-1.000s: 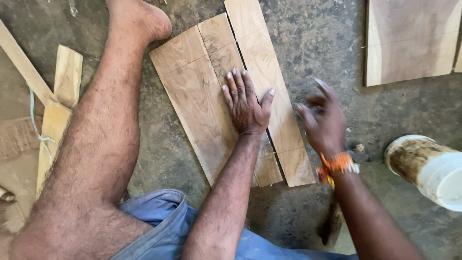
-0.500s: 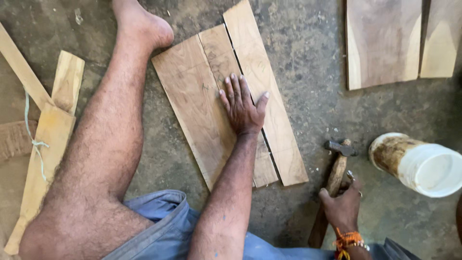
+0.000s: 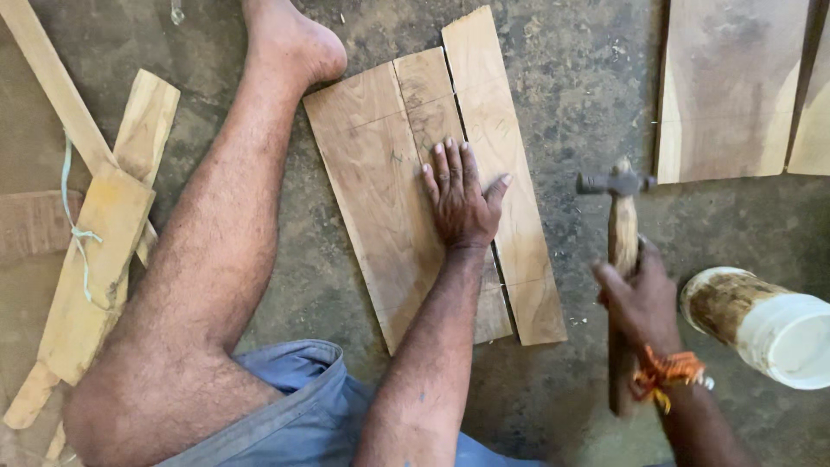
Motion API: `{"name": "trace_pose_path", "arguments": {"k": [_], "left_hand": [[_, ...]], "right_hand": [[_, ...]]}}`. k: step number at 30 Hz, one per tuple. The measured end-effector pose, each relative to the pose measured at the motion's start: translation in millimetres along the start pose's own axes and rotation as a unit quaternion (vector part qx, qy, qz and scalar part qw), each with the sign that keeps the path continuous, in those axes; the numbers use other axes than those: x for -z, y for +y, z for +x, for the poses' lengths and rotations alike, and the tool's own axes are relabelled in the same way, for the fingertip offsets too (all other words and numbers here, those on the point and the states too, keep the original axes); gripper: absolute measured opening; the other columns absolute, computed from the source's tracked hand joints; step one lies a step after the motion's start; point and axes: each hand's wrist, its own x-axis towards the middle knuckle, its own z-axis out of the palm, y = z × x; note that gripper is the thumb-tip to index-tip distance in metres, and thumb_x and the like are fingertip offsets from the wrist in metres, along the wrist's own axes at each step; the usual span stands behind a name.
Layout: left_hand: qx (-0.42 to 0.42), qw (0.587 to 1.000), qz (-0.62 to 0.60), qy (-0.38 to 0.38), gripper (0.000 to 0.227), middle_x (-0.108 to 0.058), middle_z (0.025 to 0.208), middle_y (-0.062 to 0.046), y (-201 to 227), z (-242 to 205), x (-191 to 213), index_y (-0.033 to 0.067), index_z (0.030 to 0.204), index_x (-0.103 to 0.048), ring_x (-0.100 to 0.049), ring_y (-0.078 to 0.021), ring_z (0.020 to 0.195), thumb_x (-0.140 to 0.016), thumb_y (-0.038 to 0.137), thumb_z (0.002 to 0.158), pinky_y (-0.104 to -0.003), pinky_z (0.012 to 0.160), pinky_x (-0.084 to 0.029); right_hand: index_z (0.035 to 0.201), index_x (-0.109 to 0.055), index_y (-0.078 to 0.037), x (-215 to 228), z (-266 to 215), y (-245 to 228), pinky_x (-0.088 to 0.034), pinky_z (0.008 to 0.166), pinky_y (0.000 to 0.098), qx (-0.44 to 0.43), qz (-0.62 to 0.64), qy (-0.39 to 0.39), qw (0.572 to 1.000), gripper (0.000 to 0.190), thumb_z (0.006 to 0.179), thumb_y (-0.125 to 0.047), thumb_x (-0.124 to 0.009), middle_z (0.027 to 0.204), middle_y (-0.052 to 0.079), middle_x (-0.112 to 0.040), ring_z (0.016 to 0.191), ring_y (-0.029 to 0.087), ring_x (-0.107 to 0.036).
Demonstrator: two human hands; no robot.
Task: The person applies white adhesive with their finger along the thin edge of a wooden board, then aligns it against other wooden panels on the floor and hammers them together.
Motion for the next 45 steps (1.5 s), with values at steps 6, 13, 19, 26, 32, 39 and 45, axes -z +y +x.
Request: {"name": "trace_pose_path", "arguments": {"k": [6, 13, 19, 26, 32, 39, 45], "left_hand": [[0.003, 1.000, -0.008, -0.004, 0.087, -0.037, 0.165, -0.022, 1, 6, 2, -0.0011, 0.154, -0.042, -0.025, -0.0358, 0.158, -0.055, 0.062, 0.096, -0.056, 0.130, -0.011], [-0.009, 1.000, -0.011, 0.000, 0.087, -0.037, 0.165, -0.023, 0, 0, -5, -0.0028, 0.154, -0.042, -0.025, -0.0373, 0.159, -0.056, 0.060, 0.096, -0.056, 0.131, -0.012], [-0.019, 1.000, 0.000, 0.003, 0.088, -0.036, 0.163, -0.023, -2, 3, 0, -0.0025, 0.152, -0.042, -0.025, -0.0377, 0.157, -0.064, 0.058, 0.092, -0.056, 0.129, -0.011], [-0.010, 0.995, 0.021, -0.100, 0.096, -0.030, 0.163, -0.022, 18, 9, 57, -0.0004, 0.151, -0.038, -0.020, -0.0357, 0.154, -0.079, 0.046, 0.077, -0.051, 0.124, -0.010], [0.001, 0.987, -0.045, -0.155, 0.095, -0.032, 0.163, -0.020, 9, -60, 114, 0.0015, 0.153, -0.039, -0.024, -0.0335, 0.154, -0.081, 0.044, 0.079, -0.046, 0.124, -0.023], [-0.094, 0.974, -0.014, -0.205, 0.094, -0.026, 0.166, -0.017, -25, -86, 124, 0.0039, 0.154, -0.037, -0.020, -0.0330, 0.155, -0.081, 0.040, 0.080, -0.045, 0.124, -0.023], [-0.182, 0.953, 0.013, -0.243, 0.091, -0.021, 0.168, -0.016, -25, -54, 104, 0.0073, 0.155, -0.037, -0.017, -0.0358, 0.156, -0.080, 0.037, 0.081, -0.046, 0.124, -0.023]], "right_hand": [[0.139, -0.048, 0.000, 12, 73, -62, -0.061, 0.062, 0.0461, 0.052, 0.054, 0.036, 0.997, 0.057, 0.092, -0.021, -0.071, 0.097, 0.022, -0.071, 0.071, 0.027, -0.072], [0.153, -0.042, -0.009, 0, 63, -90, -0.057, 0.067, 0.0445, 0.196, -0.145, -0.041, 0.969, 0.074, 0.088, -0.019, -0.077, 0.090, 0.023, -0.072, 0.071, 0.028, -0.070], [0.160, -0.034, -0.012, 21, -35, -51, -0.058, 0.062, 0.0405, 0.029, -0.001, -0.057, 0.998, 0.082, 0.089, -0.021, -0.074, 0.082, 0.020, -0.074, 0.066, 0.026, -0.072], [0.160, -0.032, -0.014, 31, -126, 24, -0.052, 0.054, 0.0393, 0.002, 0.137, -0.049, 0.989, 0.089, 0.083, -0.014, -0.076, 0.075, 0.015, -0.068, 0.058, 0.022, -0.062], [0.145, -0.048, -0.003, 37, -151, 38, -0.050, 0.051, 0.0373, 0.066, 0.227, -0.031, 0.971, 0.064, 0.086, -0.009, -0.073, 0.075, 0.012, -0.063, 0.057, 0.019, -0.059], [0.130, -0.055, 0.000, 46, -169, 27, -0.049, 0.049, 0.0357, 0.085, 0.230, -0.039, 0.969, 0.047, 0.088, -0.010, -0.072, 0.073, 0.009, -0.062, 0.056, 0.017, -0.058], [0.133, -0.055, -0.004, 45, -158, 28, -0.051, 0.050, 0.0367, 0.058, 0.186, -0.036, 0.980, 0.051, 0.086, -0.013, -0.073, 0.072, 0.010, -0.063, 0.056, 0.018, -0.060]]}}
